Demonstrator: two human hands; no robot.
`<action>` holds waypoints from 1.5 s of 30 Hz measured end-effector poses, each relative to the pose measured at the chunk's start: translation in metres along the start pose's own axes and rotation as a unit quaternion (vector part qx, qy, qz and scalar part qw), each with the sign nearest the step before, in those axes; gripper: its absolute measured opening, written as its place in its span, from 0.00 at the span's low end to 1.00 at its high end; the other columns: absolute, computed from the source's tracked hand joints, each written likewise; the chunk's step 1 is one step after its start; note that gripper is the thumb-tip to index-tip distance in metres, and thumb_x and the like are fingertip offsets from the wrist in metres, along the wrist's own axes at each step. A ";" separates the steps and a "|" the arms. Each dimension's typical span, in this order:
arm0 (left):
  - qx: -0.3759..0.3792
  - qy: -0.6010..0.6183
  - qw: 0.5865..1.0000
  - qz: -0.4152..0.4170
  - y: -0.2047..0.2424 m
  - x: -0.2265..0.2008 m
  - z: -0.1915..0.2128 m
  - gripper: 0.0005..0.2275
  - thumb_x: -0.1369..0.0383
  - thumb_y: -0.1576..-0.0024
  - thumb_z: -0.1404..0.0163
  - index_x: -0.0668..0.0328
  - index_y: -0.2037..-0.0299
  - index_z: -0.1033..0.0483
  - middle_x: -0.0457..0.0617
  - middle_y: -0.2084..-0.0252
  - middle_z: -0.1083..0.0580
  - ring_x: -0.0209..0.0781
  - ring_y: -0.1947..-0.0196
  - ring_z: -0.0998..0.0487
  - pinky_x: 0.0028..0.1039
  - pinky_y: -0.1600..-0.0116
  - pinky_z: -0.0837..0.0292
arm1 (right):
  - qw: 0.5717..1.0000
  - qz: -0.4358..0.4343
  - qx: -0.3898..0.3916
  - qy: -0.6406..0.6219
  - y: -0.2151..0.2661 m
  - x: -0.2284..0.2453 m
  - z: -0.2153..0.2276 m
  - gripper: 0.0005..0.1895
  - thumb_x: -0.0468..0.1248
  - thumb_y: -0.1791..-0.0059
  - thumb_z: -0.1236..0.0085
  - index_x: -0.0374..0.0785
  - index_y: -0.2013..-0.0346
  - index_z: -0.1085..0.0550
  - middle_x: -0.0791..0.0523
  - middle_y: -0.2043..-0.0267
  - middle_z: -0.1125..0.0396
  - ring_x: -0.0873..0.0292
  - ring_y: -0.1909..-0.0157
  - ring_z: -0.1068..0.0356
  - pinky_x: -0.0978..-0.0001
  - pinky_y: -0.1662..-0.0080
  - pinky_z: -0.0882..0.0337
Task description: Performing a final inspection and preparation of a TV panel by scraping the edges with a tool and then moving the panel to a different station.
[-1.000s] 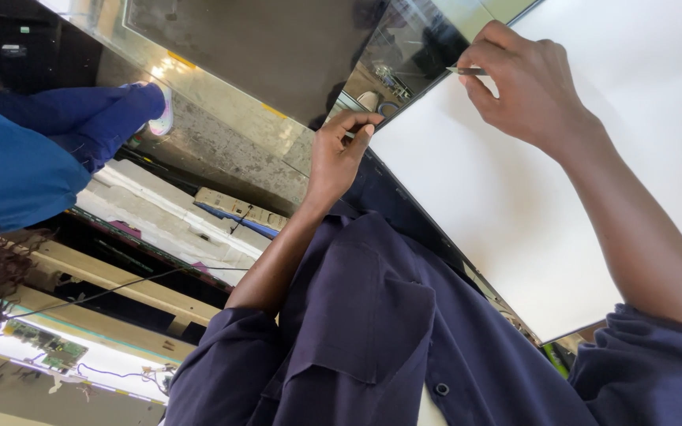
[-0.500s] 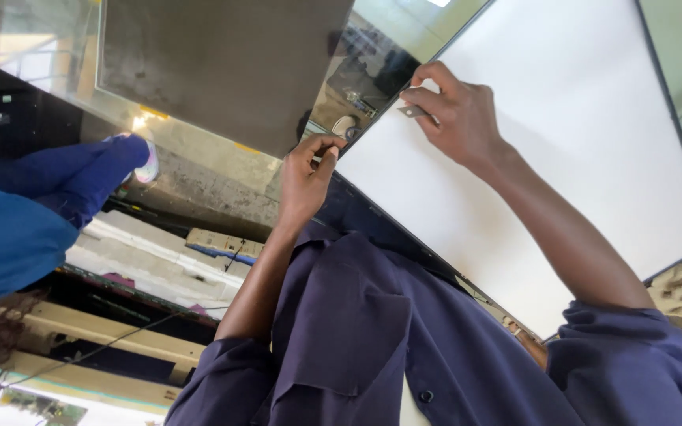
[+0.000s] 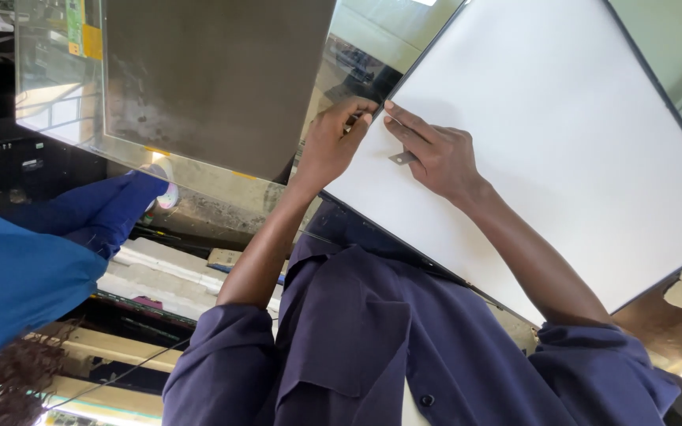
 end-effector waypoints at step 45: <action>0.165 0.167 0.965 0.116 -0.136 -0.007 -0.077 0.27 0.49 0.48 0.49 0.55 0.42 0.33 0.46 0.44 0.27 0.42 0.42 0.27 0.32 0.39 0.32 | 0.995 -0.051 0.048 0.070 0.054 -0.028 -0.046 0.39 0.19 0.58 0.55 0.47 0.33 0.36 0.61 0.25 0.53 0.61 0.76 0.47 0.72 0.75 0.38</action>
Point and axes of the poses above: each hand's wrist, its own y-axis away from the middle knuckle, its own z-axis out of the back of the hand, x = y × z, the point moved 9 cm from there along -y, towards the middle knuckle
